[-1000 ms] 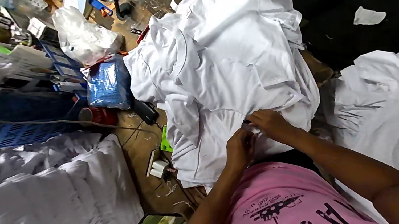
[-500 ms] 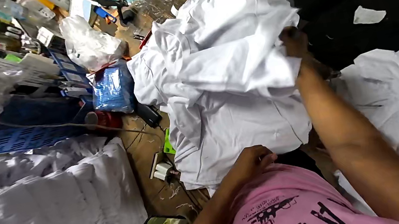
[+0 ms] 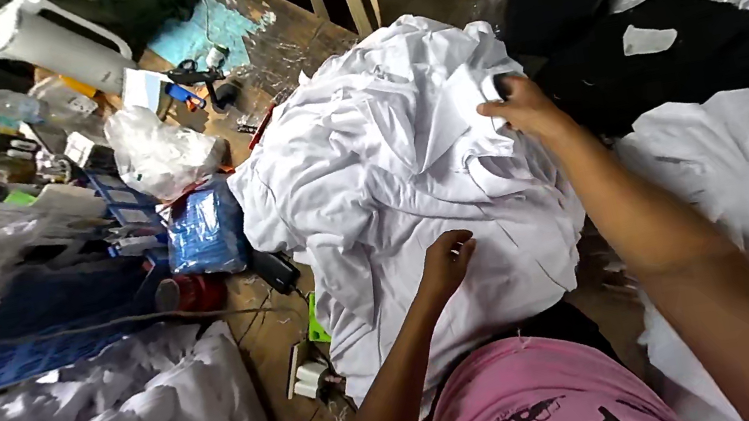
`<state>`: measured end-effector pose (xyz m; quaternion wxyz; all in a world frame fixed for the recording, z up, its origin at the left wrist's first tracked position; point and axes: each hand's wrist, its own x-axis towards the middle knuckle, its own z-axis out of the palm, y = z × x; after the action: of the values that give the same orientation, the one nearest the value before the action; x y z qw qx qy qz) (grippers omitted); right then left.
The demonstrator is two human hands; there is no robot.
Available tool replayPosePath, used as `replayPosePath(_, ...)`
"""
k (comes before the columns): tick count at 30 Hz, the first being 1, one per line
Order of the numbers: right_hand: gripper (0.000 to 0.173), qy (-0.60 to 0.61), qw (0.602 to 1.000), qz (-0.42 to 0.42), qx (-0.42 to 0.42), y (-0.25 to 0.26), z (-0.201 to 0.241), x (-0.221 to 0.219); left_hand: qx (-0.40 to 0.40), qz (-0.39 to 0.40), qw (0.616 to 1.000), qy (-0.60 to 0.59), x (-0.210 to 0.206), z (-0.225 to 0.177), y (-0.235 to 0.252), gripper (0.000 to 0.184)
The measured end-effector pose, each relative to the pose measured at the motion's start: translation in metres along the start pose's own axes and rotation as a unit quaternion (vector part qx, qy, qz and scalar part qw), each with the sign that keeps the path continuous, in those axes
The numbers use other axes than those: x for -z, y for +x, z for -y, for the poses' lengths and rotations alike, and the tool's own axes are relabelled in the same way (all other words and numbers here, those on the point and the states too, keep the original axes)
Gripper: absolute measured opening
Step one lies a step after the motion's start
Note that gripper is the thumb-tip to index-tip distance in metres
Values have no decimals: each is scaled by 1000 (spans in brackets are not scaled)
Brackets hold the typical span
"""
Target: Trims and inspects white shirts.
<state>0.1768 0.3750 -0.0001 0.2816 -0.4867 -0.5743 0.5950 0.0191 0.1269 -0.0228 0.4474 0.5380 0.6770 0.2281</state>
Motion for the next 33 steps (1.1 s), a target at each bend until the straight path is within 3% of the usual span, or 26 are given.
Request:
replayPosePath(2, 41, -12, 999, -36, 33, 27, 29, 9, -38, 41, 998, 30, 2, -13, 13, 31)
replayPosePath(6, 34, 101, 982, -156, 25, 82, 58, 41, -67, 0, 996, 59, 11, -33, 37, 30)
replayPosePath(10, 52, -94, 991, -89, -32, 107, 30, 68, -60, -40, 995, 71, 25, -47, 64, 29)
replayPosePath(14, 43, -253, 962, -87, -60, 95, -3, 78, -55, -39, 991, 117, 29, -60, 95, 26)
replayPosePath(18, 32, -218, 969, -114, -21, 66, -27, 81, -58, -77, 980, 175, 20, -73, 136, 25)
replayPosePath(22, 35, -160, 986, -46, -7, 29, -42, 67, -129, -142, 945, 264, 12, -79, 185, 31)
replayPosePath(24, 40, -130, 991, -12, 26, 11, -54, 51, -140, -153, 935, 288, 12, -79, 202, 23)
replayPosePath(26, 44, -142, 988, -7, 62, -8, -64, 36, -114, -147, 948, 258, 17, -82, 205, 18)
replayPosePath(30, 37, -217, 972, -21, 91, -24, -60, 20, -96, -116, 987, 65, 32, -76, 195, 21)
replayPosePath(33, 32, -269, 953, -41, 132, -24, -53, 4, -106, -93, 988, -64, 37, -63, 184, 19)
